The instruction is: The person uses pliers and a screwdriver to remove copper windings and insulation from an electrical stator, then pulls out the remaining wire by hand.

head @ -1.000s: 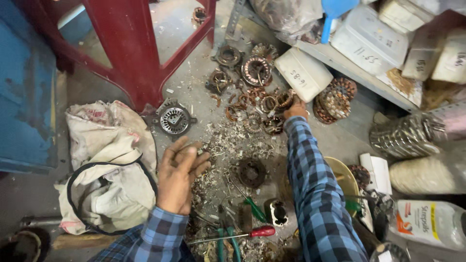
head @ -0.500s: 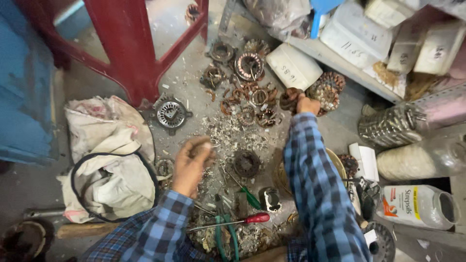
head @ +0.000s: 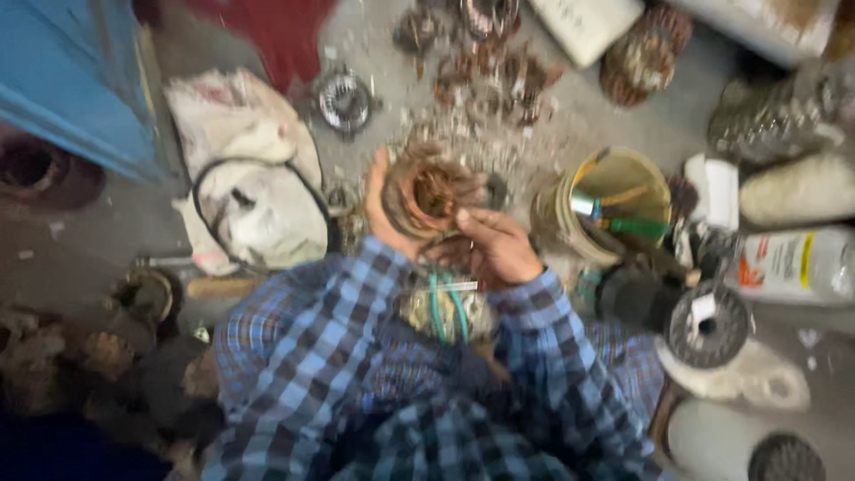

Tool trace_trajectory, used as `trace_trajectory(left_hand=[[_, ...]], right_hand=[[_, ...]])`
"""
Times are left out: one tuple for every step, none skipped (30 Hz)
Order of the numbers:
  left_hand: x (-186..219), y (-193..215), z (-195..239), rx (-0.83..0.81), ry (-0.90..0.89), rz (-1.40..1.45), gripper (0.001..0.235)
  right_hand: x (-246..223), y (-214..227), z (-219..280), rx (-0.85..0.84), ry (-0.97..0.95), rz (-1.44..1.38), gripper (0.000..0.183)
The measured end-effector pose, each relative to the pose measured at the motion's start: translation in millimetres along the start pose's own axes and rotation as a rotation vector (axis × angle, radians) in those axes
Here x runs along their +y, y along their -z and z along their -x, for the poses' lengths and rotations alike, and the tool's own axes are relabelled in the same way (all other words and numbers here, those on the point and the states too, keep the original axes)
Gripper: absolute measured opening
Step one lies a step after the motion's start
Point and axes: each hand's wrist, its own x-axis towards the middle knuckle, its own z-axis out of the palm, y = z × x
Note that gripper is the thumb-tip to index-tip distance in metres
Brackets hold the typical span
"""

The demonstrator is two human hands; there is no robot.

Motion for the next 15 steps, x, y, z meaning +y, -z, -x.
trace_trajectory(left_hand=[[-2.9,2.1,5.0,-0.013,0.043,0.173,0.057],[-6.5,3.9,11.9,0.144,0.036,0.178,0.05],[-7.9,4.2,14.0,0.286,0.015,0.174,0.042],[-7.0,4.8,15.9,0.428,-0.008,0.168,0.035],[-4.2,6.5,12.9,0.479,0.008,0.145,0.037],[-4.2,7.3,11.9,0.529,0.024,0.121,0.038],[-5.0,8.4,14.9,0.576,0.03,0.099,0.039],[-4.8,9.5,17.0,0.586,0.026,0.084,0.039],[-3.7,11.2,16.3,0.597,0.022,0.068,0.039],[-2.9,12.4,15.5,0.608,0.017,0.051,0.039],[-0.7,12.2,11.5,0.614,0.032,0.088,0.037],[-0.6,10.4,9.3,0.62,0.047,0.126,0.035],[3.2,8.2,5.3,0.616,0.054,0.157,0.033],[6.9,6.0,3.6,0.588,0.056,0.157,0.033],[9.2,3.9,2.9,0.557,0.059,0.157,0.034]], right_hand=[[6.8,2.6,7.4,0.043,0.032,0.268,0.033],[12.5,8.4,15.6,0.082,0.058,0.538,0.033],[15.4,16.8,19.7,0.107,0.097,0.816,0.033],[19.1,28.2,23.7,0.112,0.217,1.109,0.028],[23.5,43.9,28.7,0.119,0.339,1.401,0.023],[31.5,61.8,33.8,0.124,0.464,1.692,0.021],[42.5,80.9,35.9,0.149,0.388,1.744,0.029],[56.9,100.6,40.8,0.164,0.337,1.808,0.029],[75.3,119.1,41.8,0.191,0.266,1.898,0.029],[93.3,136.3,42.4,0.224,0.165,2.014,0.03],[109.5,150.0,37.3,0.24,0.06,2.132,0.031],[124.0,159.9,33.8,0.237,-0.064,2.237,0.033],[133.4,166.4,29.1,0.204,-0.085,2.289,0.034],[140.6,168.4,28.9,0.16,-0.057,2.322,0.036],[142.8,167.9,36.2,0.105,0.085,2.302,0.031]])
